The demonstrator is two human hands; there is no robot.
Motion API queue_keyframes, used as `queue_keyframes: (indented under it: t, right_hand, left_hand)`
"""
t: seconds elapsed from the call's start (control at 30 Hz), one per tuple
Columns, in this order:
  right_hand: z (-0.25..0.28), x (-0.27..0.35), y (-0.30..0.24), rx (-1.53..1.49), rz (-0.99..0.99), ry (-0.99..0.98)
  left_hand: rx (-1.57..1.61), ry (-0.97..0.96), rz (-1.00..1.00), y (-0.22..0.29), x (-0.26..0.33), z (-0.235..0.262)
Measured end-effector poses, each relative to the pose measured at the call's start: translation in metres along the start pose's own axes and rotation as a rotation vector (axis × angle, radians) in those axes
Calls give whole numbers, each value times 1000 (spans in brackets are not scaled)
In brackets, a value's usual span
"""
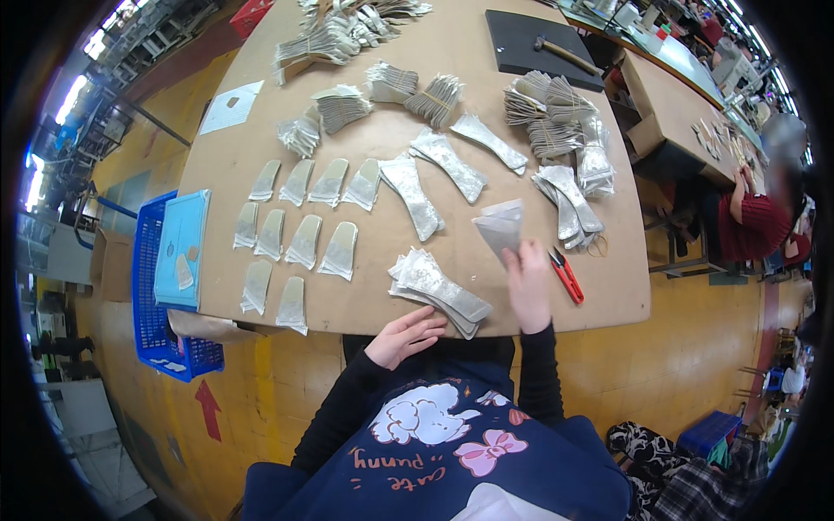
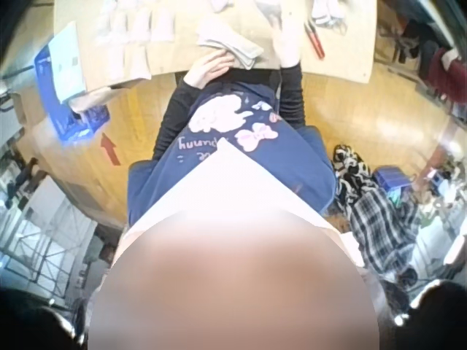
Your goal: The person sorts and stacks small transparent pouches on a table, arranging them into neat piles. They occasionally use a red utility knife to cut rubber bands and separate bundles of pouches.
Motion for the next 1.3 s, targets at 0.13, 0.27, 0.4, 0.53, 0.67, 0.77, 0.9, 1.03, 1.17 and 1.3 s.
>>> queue_keyframes:
  t: [0.13,0.27,0.4,0.53,0.67,0.77,0.9,1.03,1.17,1.3]
  right_hand:
    - [6,3,5,-436,-284,-278]
    - [-48,8,-26,111,91,-328]
    - [-98,47,-39,550,178,-285]
    - [-100,62,-49,491,323,-355]
    - [-88,49,-48,246,121,-419]
    - [-79,50,-65,428,185,-382]
    - [-42,49,-72,586,220,-226]
    - [-32,35,-50,727,194,-138]
    - [-53,32,-27,795,242,-139]
    - [-22,22,0,334,117,-201]
  left_hand:
    - [62,53,-82,-4,-5,-6]
    - [113,95,-109,-6,-8,-7]
    - [217,166,-164,-15,-12,-8]
    - [301,173,-266,-22,-14,-11]
    - [279,162,-284,-22,-15,-14]
    - [235,106,-304,-17,-18,-16]
    - [58,140,-405,-3,-12,-7]
    - [-46,199,-402,11,6,17]
    - [14,217,-384,13,22,36]
    - [5,257,-334,11,26,46]
Point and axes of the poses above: each hand's wrist, its own x-axis away from the middle knuckle, its own z-axis out of the back of the hand, y = z × x, the point moved 6 cm from there along -x, towards the middle knuckle, and after that the axes turned 8 degrees about -y, right-handed, at the moved point
